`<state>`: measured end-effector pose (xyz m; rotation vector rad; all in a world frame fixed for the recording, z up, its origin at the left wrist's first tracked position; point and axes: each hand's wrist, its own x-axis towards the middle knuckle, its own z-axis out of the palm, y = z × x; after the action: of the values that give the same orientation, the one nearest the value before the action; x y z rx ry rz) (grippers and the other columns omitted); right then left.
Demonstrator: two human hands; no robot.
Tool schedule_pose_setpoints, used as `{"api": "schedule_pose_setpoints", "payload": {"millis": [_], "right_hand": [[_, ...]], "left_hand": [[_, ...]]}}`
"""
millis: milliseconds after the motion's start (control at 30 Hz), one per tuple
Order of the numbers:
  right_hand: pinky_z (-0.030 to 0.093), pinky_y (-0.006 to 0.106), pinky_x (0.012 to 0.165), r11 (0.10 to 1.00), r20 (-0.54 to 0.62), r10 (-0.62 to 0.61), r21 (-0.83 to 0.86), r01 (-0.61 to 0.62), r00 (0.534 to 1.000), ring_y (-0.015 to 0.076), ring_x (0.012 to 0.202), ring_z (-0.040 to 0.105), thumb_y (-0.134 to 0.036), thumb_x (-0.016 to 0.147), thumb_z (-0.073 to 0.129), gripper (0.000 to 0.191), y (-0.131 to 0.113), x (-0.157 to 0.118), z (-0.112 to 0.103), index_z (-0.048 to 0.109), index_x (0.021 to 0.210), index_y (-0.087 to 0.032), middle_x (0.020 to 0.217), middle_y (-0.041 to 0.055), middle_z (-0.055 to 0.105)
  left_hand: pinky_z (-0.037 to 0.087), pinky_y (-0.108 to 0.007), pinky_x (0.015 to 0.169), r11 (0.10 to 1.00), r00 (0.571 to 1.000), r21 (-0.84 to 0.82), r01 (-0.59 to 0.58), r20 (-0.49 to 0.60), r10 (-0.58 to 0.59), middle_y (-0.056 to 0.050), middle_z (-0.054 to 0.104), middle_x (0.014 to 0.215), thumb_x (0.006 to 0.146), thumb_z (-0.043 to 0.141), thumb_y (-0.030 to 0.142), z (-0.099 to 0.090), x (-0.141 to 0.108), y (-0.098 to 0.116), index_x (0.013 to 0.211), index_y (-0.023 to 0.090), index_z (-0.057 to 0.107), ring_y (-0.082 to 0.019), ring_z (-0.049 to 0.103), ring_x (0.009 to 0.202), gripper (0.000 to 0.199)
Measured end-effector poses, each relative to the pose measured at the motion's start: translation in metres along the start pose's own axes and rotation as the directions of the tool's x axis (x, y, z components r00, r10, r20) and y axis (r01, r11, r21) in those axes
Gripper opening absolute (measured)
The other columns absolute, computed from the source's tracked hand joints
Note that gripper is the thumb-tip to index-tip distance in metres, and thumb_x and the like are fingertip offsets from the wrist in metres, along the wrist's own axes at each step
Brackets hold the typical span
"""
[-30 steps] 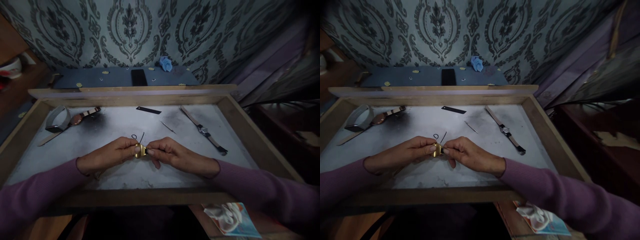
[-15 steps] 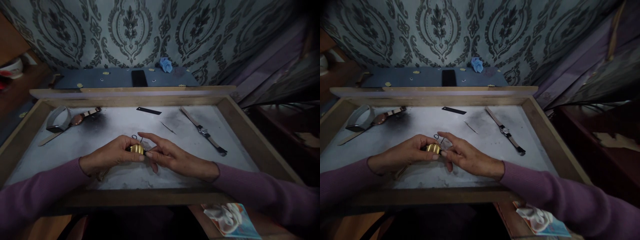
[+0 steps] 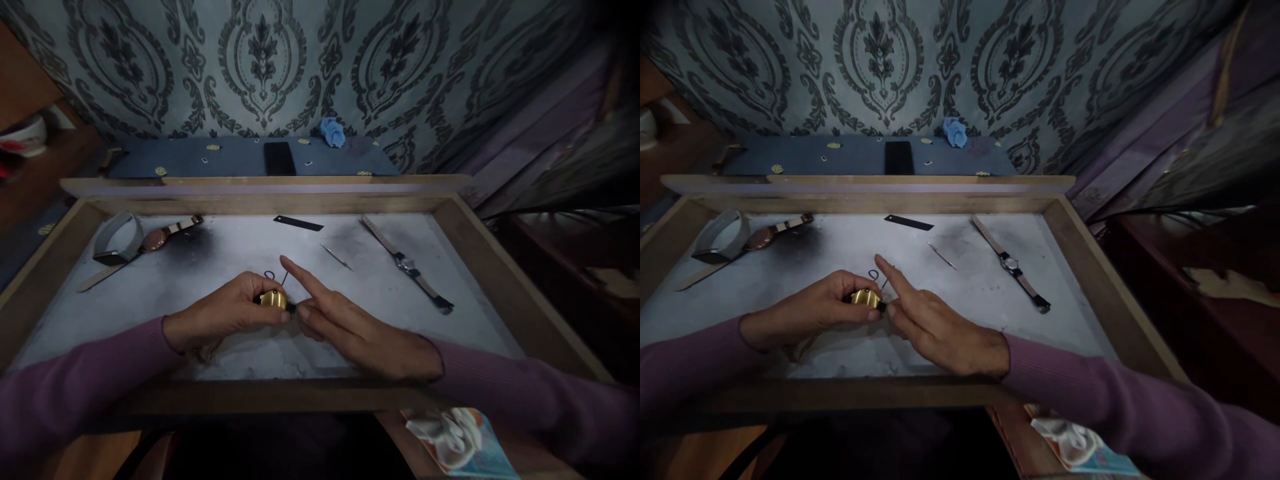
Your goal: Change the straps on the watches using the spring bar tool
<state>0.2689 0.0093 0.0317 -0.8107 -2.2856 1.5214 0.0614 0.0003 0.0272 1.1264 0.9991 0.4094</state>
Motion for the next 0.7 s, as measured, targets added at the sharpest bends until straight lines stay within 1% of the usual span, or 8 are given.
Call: {"api": "schedule_pose_setpoints", "payload": {"millis": [133,267,433,567,700], "right_hand": [[0.037,0.026,0.058,0.999,0.048,-0.017,0.041,0.015,0.999,0.0111,0.056,0.036,-0.027,0.101,0.029,0.062,0.0016,0.0005,-0.0005,-0.003,0.153,-0.017,0.066,-0.0055,0.036],[0.034,0.025,0.057,0.998,0.091,-0.052,0.027,0.049,0.994,0.0104,0.054,0.035,-0.024,0.101,0.029,0.063,0.0030,0.0010,0.0006,-0.006,0.153,-0.018,0.064,-0.0064,0.035],[0.035,0.025,0.057,0.998,0.096,-0.059,0.015,0.057,0.994,0.0102,0.054,0.035,-0.025,0.101,0.030,0.064,0.0038,0.0021,0.0009,-0.008,0.152,-0.018,0.066,-0.0058,0.036],[0.035,0.024,0.056,0.997,0.103,-0.074,0.028,0.072,0.992,0.0102,0.055,0.036,-0.027,0.101,0.028,0.063,0.0046,0.0028,0.0019,-0.007,0.152,-0.017,0.067,-0.0051,0.037],[0.040,0.024,0.061,0.998,0.102,-0.057,0.038,0.054,0.993,0.0107,0.059,0.042,-0.029,0.101,0.027,0.062,0.0033,0.0012,0.0039,-0.005,0.152,-0.014,0.069,-0.0037,0.044]], "left_hand": [[0.021,-0.022,0.053,1.000,0.999,0.018,-0.004,0.032,0.003,0.007,0.036,0.060,0.078,0.064,0.031,-0.0002,0.0000,0.0004,0.074,0.014,0.056,-0.007,0.028,0.056,0.019],[0.020,-0.023,0.052,1.000,0.999,0.014,-0.006,0.046,0.005,0.007,0.033,0.059,0.079,0.064,0.035,0.0009,-0.0028,0.0004,0.072,0.014,0.055,-0.007,0.026,0.056,0.024],[0.020,-0.022,0.052,1.000,1.000,0.015,-0.012,-0.001,0.012,0.007,0.033,0.057,0.076,0.066,0.036,0.0040,-0.0043,0.0004,0.070,0.013,0.055,-0.007,0.026,0.055,0.026],[0.021,-0.022,0.052,1.000,0.999,-0.016,-0.011,-0.044,0.011,0.007,0.035,0.057,0.074,0.065,0.034,0.0072,-0.0023,-0.0017,0.067,0.013,0.055,-0.007,0.027,0.055,0.024],[0.020,-0.022,0.051,0.999,0.997,-0.023,-0.026,-0.067,0.024,0.007,0.033,0.054,0.071,0.065,0.035,0.0071,0.0017,-0.0073,0.063,0.014,0.052,-0.007,0.026,0.054,0.025]]}}
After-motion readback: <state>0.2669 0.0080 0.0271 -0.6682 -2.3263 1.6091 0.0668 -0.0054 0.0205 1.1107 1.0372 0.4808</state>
